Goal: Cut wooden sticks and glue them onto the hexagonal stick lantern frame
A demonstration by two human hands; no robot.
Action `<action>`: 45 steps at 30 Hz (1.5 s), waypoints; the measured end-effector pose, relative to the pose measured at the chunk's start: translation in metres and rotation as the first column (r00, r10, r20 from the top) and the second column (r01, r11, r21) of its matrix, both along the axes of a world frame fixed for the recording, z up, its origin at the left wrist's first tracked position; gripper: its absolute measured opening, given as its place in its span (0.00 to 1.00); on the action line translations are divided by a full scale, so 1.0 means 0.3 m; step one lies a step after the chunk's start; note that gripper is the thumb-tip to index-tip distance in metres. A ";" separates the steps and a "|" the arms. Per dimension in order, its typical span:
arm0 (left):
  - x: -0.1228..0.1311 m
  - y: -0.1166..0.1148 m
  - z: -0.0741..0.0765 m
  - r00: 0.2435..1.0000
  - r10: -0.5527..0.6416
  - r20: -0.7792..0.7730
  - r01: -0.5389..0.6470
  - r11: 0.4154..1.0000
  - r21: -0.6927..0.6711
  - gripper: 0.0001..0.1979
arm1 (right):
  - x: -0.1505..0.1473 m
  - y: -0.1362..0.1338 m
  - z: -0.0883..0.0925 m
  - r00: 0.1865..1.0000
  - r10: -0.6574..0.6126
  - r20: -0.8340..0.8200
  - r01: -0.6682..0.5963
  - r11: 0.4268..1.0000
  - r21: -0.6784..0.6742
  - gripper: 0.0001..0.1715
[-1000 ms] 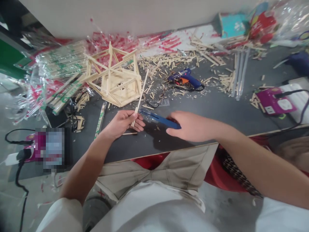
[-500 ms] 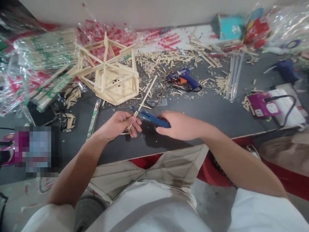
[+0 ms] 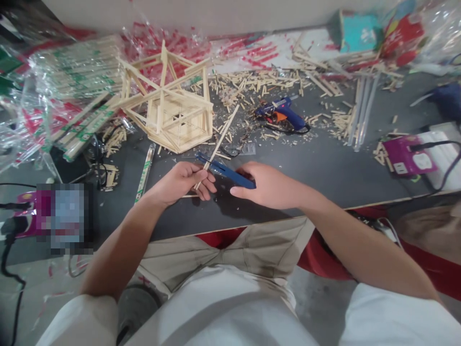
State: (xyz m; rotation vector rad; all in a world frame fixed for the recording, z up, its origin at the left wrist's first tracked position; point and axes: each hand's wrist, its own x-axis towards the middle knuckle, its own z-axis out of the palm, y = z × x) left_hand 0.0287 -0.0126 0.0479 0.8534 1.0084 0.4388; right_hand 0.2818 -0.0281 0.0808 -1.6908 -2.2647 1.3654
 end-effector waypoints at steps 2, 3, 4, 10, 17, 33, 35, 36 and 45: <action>0.002 0.000 0.000 1.000 0.008 -0.019 -0.008 1.000 0.006 0.17 | 0.000 -0.004 -0.009 1.000 -0.021 -0.011 0.022 1.000 0.015 0.32; 0.002 0.001 0.001 1.000 0.010 -0.027 -0.010 1.000 0.006 0.17 | 0.001 -0.007 -0.011 0.999 -0.031 -0.019 0.031 0.999 0.021 0.33; 0.003 0.001 0.003 1.000 0.009 -0.030 -0.009 1.000 0.005 0.17 | 0.002 -0.009 -0.011 0.999 -0.036 -0.027 0.037 0.999 0.027 0.34; -0.004 0.000 0.004 1.000 -0.020 0.014 0.020 1.000 0.021 0.13 | 0.006 -0.008 0.012 1.000 -0.008 -0.027 0.008 1.000 -0.010 0.39; -0.013 -0.001 0.002 0.996 -0.080 0.026 0.080 0.996 0.034 0.13 | 0.018 0.000 0.019 0.998 -0.032 -0.048 0.028 0.997 -0.074 0.42; -0.001 0.000 0.016 0.999 -0.043 -0.031 0.043 0.999 0.019 0.17 | -0.012 -0.012 0.023 0.999 0.014 0.052 -0.017 0.998 0.054 0.35; 0.002 -0.004 0.017 0.999 -0.026 -0.037 0.028 0.999 0.034 0.17 | -0.016 -0.018 0.017 0.996 0.004 0.091 -0.012 0.996 0.086 0.32; 0.003 -0.006 0.016 0.999 -0.022 -0.038 0.024 0.999 0.045 0.17 | -0.018 -0.021 0.010 0.993 -0.003 0.120 -0.010 0.995 0.102 0.31; -0.015 -0.001 0.011 0.992 -0.055 -0.118 0.064 0.995 0.076 0.16 | -0.020 -0.017 -0.034 0.979 0.027 0.200 -0.064 0.981 0.182 0.33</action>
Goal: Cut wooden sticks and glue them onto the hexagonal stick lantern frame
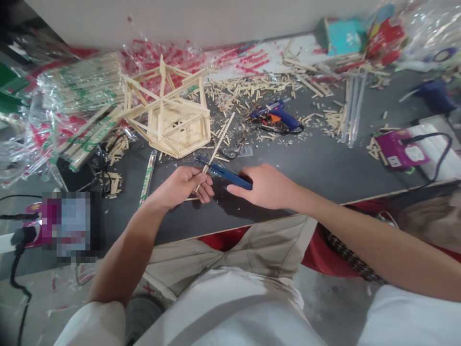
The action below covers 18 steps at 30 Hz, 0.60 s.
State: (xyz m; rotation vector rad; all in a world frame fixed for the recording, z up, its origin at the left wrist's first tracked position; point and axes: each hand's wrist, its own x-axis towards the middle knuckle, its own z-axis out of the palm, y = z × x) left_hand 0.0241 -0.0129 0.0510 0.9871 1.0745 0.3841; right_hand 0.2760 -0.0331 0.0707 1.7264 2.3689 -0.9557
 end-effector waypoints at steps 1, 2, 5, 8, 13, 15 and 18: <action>0.000 0.001 0.002 1.000 -0.002 -0.013 0.002 1.000 0.006 0.16 | -0.001 0.003 0.003 1.000 0.012 0.009 -0.012 1.000 0.003 0.32; 0.000 0.002 0.004 1.000 -0.002 -0.023 0.003 1.000 0.010 0.16 | -0.002 0.005 0.007 1.000 0.024 0.017 -0.025 1.000 0.005 0.31; 0.000 0.003 0.006 1.000 -0.004 -0.027 0.004 1.000 0.005 0.14 | -0.005 0.013 0.012 0.998 0.054 0.044 -0.054 0.999 -0.009 0.31; -0.003 0.001 0.002 1.000 -0.013 -0.003 0.013 1.000 -0.017 0.12 | -0.005 0.019 0.004 0.995 0.077 0.070 -0.076 0.997 -0.018 0.31; -0.007 -0.006 0.000 1.000 -0.008 0.028 0.009 0.999 -0.038 0.12 | -0.003 0.027 -0.014 0.990 0.107 0.093 -0.106 0.994 -0.011 0.33; -0.007 -0.010 0.004 1.000 -0.002 0.018 0.003 0.999 -0.039 0.12 | -0.005 0.029 -0.016 0.987 0.116 0.108 -0.116 0.993 -0.007 0.33; -0.006 -0.015 0.009 1.000 -0.013 0.001 0.013 1.000 -0.023 0.12 | -0.013 0.029 -0.009 0.982 0.131 0.139 -0.131 0.991 -0.010 0.32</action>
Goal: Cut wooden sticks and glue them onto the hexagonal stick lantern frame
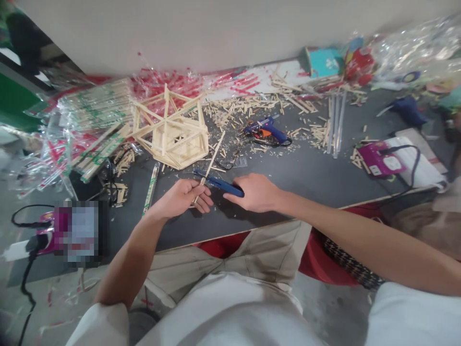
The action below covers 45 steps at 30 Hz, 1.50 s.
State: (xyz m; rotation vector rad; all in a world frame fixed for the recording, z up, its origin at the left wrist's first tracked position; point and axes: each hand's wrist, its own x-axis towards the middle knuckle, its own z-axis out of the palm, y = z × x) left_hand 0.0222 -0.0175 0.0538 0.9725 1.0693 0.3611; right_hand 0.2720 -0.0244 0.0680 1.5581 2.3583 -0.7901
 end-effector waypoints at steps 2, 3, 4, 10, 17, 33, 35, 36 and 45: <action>0.000 -0.002 -0.003 1.000 -0.012 -0.005 0.012 1.000 0.018 0.13 | -0.005 -0.003 0.008 0.999 0.013 0.033 -0.013 1.000 0.005 0.31; -0.001 -0.003 -0.006 1.000 -0.019 -0.006 0.019 0.999 0.026 0.13 | -0.007 -0.006 0.012 0.999 0.016 0.047 -0.016 1.000 0.004 0.31; -0.002 -0.004 -0.012 1.000 -0.024 -0.006 0.024 0.999 0.034 0.13 | -0.008 -0.009 0.015 0.998 0.014 0.056 -0.014 1.000 0.005 0.31; -0.006 -0.014 -0.043 0.999 -0.048 -0.012 0.049 0.993 0.104 0.11 | 0.000 -0.038 0.010 0.998 -0.017 0.065 0.014 0.999 0.053 0.32; 0.005 -0.018 -0.009 0.994 -0.084 -0.072 0.094 0.986 0.140 0.14 | -0.001 -0.051 -0.030 0.996 -0.037 0.077 0.029 0.994 0.108 0.28; -0.201 -0.083 0.001 0.550 0.525 -0.649 0.431 0.487 0.759 0.16 | 0.299 -0.193 -0.125 0.961 -0.231 0.149 0.129 0.856 0.500 0.25; -0.194 -0.105 -0.022 0.525 0.550 -0.649 0.471 0.447 0.761 0.17 | 0.358 -0.211 -0.142 0.940 -0.298 0.163 0.149 0.792 0.592 0.26; -0.185 -0.113 -0.035 0.528 0.536 -0.659 0.488 0.443 0.752 0.17 | 0.385 -0.215 -0.150 0.925 -0.338 0.171 0.165 0.765 0.622 0.27; -0.155 -0.137 -0.084 0.567 0.497 -0.657 0.466 0.464 0.753 0.21 | 0.619 -0.198 -0.261 0.789 -0.593 0.161 0.337 0.636 0.694 0.39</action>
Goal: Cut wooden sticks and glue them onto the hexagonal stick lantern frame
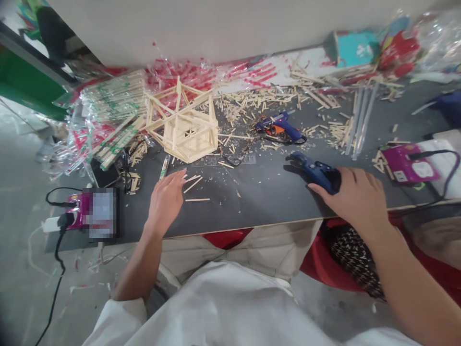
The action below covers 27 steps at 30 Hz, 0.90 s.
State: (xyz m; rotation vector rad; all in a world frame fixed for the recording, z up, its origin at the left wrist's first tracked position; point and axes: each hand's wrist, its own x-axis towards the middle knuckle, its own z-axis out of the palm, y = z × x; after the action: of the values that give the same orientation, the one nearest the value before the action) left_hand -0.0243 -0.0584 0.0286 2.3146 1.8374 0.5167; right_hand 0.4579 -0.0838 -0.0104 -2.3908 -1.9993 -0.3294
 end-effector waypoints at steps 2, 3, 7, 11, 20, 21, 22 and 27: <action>-0.019 -0.002 0.006 0.999 0.020 0.041 -0.019 1.000 -0.010 0.21 | 0.022 -0.005 -0.021 1.000 0.024 -0.008 -0.024 0.999 0.030 0.40; -0.028 -0.006 0.009 0.998 0.028 0.060 -0.028 1.000 -0.010 0.21 | 0.025 -0.009 -0.028 0.999 0.040 -0.007 -0.039 0.998 0.042 0.42; -0.049 -0.049 0.002 0.984 0.025 0.179 -0.039 0.997 0.071 0.20 | -0.009 -0.014 -0.014 0.994 0.103 -0.022 -0.102 0.993 0.063 0.48; -0.032 -0.116 -0.039 0.939 0.025 0.342 -0.101 0.973 0.206 0.18 | -0.130 0.036 0.054 0.959 0.239 -0.155 -0.227 0.970 0.090 0.35; 0.017 -0.217 -0.079 0.908 0.086 0.410 -0.227 0.924 0.307 0.16 | -0.612 0.440 0.105 0.794 0.445 -0.415 -0.442 0.890 0.110 0.19; 0.014 -0.227 -0.076 0.910 0.112 0.399 -0.244 0.923 0.297 0.17 | -0.647 0.486 0.093 0.799 0.424 -0.427 -0.449 0.892 0.045 0.19; 0.010 -0.237 -0.074 0.911 0.143 0.387 -0.265 0.921 0.285 0.17 | -0.674 0.526 0.080 0.800 0.414 -0.434 -0.451 0.892 0.022 0.18; -0.008 -0.251 -0.072 0.900 0.190 0.392 -0.307 0.915 0.261 0.19 | -0.717 0.613 0.030 0.801 0.396 -0.448 -0.437 0.899 0.015 0.17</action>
State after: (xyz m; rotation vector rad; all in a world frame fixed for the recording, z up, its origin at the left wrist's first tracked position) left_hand -0.0267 -0.1338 0.0071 1.9719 1.9877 1.2683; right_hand 0.2427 0.1001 -0.0015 -1.7565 -2.2463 0.2959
